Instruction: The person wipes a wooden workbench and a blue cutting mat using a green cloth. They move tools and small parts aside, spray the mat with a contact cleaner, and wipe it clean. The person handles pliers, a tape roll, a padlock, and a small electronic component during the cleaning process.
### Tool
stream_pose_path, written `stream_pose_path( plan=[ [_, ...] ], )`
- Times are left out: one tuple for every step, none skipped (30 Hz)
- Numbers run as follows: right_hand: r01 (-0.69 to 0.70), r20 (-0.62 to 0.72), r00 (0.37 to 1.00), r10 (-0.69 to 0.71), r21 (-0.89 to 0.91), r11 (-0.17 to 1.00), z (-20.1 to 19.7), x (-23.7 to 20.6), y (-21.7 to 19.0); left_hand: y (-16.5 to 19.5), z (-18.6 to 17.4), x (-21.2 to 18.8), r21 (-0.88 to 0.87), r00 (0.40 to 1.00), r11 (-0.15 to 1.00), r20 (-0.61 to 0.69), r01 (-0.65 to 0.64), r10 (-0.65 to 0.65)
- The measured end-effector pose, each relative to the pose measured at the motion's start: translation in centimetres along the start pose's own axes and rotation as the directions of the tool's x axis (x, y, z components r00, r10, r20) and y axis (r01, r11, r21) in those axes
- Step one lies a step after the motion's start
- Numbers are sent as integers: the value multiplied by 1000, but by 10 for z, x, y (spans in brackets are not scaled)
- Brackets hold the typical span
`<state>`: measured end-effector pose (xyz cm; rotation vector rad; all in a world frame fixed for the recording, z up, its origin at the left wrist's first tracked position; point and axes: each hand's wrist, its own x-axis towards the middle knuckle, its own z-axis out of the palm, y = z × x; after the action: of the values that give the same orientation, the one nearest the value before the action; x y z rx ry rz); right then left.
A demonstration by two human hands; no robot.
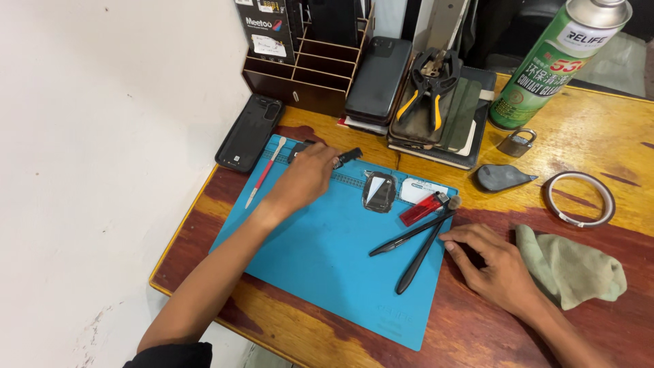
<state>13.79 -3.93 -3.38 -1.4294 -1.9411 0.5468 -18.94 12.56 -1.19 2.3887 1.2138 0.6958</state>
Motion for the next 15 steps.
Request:
stream_pose_path(
  plan=[
    [2,0,1000,-2,0,1000,0,0,0,2,-1,1,-43,999,999,-18,33,-33],
    [2,2,1000,-2,-2,1000,0,0,0,3,-2,2,-87,997,994,-33,67,-70],
    [3,5,1000,-3,-5,1000,0,0,0,4,-3,2,-118,996,989,-20,86,-88],
    [6,7,1000,-6,-8,1000,0,1,0,5,-4,3,-148,994,984,-9,103,-106],
    [4,9,1000,-4,-11,1000,0,1,0,5,-5,3,-177,992,977,3,123,-124],
    [1,10,1000,-1,-13,1000,0,1,0,5,-6,4,-151,993,982,3,115,-116],
    [-1,10,1000,1,-17,1000,0,1,0,4,-6,4,-124,994,987,1,104,-105],
    [-4,11,1000,4,-16,1000,0,1,0,2,-7,4,-98,995,991,-3,95,-96],
    [-8,12,1000,8,-15,1000,0,1,0,1,-7,4,-104,997,992,-8,73,-74],
    [-11,11,1000,11,-15,1000,0,1,1,-1,-7,5,-109,999,993,-16,47,-49],
    [-4,6,1000,5,-14,1000,0,1,1,-2,-8,6,-113,999,993,-25,23,-26],
    [-1,3,1000,1,-11,1000,1,1,0,-3,-8,7,-113,1000,994,-25,7,-10],
    [5,-2,1000,-5,-10,1000,1,1,0,-5,-9,9,-111,1000,994,-29,-11,8],
    [7,-5,1000,-7,-7,1000,1,2,0,-6,-9,12,-110,999,994,-33,-25,22],
    [3,-5,1000,-3,-2,1000,1,1,-1,-6,-10,13,-143,999,988,16,52,-50]
  ],
)
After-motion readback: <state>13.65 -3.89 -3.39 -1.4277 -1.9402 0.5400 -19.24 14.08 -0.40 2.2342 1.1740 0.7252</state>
